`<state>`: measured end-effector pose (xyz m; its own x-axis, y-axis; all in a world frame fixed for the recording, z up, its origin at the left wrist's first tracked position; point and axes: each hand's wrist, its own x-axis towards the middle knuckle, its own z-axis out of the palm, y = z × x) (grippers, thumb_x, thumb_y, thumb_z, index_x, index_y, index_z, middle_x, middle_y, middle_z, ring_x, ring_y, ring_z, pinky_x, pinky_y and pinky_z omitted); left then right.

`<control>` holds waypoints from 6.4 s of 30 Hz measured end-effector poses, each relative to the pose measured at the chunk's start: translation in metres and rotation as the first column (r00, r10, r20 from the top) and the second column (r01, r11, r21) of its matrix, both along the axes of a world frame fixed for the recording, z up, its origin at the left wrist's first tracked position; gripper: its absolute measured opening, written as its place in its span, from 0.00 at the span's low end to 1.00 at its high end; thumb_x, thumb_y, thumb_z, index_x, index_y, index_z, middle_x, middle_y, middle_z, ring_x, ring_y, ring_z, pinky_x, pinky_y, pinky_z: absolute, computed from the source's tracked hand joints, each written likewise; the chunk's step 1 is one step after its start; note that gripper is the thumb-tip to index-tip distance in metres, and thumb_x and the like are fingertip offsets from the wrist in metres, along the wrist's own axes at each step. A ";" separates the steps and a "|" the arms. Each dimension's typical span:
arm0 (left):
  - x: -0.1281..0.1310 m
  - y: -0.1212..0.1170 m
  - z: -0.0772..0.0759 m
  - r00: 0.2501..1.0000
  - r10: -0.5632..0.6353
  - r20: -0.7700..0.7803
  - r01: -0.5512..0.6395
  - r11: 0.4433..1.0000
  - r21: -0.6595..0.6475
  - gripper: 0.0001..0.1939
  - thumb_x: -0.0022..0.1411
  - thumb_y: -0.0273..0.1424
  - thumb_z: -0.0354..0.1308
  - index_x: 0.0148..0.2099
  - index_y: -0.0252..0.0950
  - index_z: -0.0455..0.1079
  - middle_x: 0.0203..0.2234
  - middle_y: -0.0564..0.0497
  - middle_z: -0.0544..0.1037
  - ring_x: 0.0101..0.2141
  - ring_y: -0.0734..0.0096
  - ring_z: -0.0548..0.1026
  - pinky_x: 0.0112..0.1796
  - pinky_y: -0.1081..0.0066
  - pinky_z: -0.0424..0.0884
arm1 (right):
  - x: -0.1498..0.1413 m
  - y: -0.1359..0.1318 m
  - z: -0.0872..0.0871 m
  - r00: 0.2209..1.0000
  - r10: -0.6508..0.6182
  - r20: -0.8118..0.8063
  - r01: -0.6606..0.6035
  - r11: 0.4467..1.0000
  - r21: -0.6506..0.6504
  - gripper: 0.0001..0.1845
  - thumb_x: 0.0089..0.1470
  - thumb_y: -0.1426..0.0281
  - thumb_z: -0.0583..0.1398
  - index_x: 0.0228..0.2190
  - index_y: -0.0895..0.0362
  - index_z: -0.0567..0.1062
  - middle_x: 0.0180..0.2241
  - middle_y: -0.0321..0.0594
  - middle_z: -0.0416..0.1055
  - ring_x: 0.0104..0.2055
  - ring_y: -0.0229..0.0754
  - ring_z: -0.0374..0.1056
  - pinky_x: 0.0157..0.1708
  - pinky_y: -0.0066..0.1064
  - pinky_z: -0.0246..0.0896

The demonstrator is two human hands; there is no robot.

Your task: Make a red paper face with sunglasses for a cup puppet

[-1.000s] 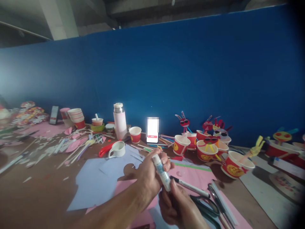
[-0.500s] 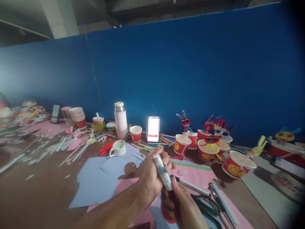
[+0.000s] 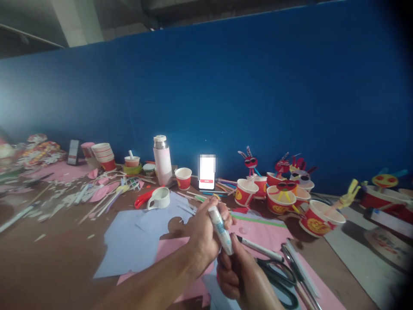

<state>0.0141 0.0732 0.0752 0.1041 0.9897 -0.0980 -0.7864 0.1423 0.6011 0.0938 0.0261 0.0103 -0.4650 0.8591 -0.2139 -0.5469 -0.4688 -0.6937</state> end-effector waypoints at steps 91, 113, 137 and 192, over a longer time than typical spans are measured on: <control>-0.012 0.007 -0.007 0.909 -0.307 -0.281 0.314 0.949 -0.020 0.10 0.47 0.21 0.59 0.34 0.32 0.77 0.35 0.46 0.75 0.39 0.67 0.69 0.42 0.66 0.65 | 0.078 0.032 0.052 0.157 -0.988 0.006 -0.539 -0.081 0.839 0.14 0.55 0.71 0.59 0.44 0.58 0.67 0.39 0.44 0.77 0.35 0.41 0.75 0.34 0.28 0.70; -0.007 0.005 0.003 0.947 -0.215 -0.240 0.197 0.976 -0.097 0.07 0.52 0.20 0.56 0.33 0.31 0.75 0.34 0.45 0.76 0.36 0.68 0.71 0.44 0.65 0.64 | 0.081 0.035 0.051 0.129 -0.992 0.004 -0.542 -0.067 0.838 0.13 0.57 0.67 0.57 0.44 0.56 0.67 0.37 0.42 0.78 0.32 0.41 0.75 0.31 0.30 0.71; -0.008 0.008 -0.011 0.914 -0.256 -0.315 0.269 0.963 0.000 0.11 0.47 0.18 0.59 0.34 0.30 0.77 0.29 0.47 0.75 0.33 0.71 0.71 0.42 0.66 0.65 | 0.079 0.034 0.051 0.124 -0.992 -0.018 -0.471 -0.074 0.879 0.12 0.57 0.68 0.57 0.44 0.57 0.67 0.35 0.43 0.78 0.32 0.43 0.76 0.30 0.30 0.72; -0.010 0.023 -0.032 0.895 -0.178 -0.409 0.193 0.981 -0.004 0.11 0.43 0.30 0.69 0.30 0.29 0.75 0.22 0.51 0.72 0.25 0.76 0.67 0.33 0.71 0.63 | 0.079 0.033 0.050 0.144 -0.970 0.194 -0.572 0.078 0.817 0.08 0.59 0.68 0.54 0.41 0.57 0.65 0.28 0.39 0.74 0.25 0.42 0.71 0.25 0.30 0.63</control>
<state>0.0040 0.0958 0.0436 0.2448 0.9600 -0.1362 -0.4349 0.2343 0.8695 0.1725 0.0591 0.0606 -0.3851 0.5673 0.7279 0.7497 0.6523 -0.1118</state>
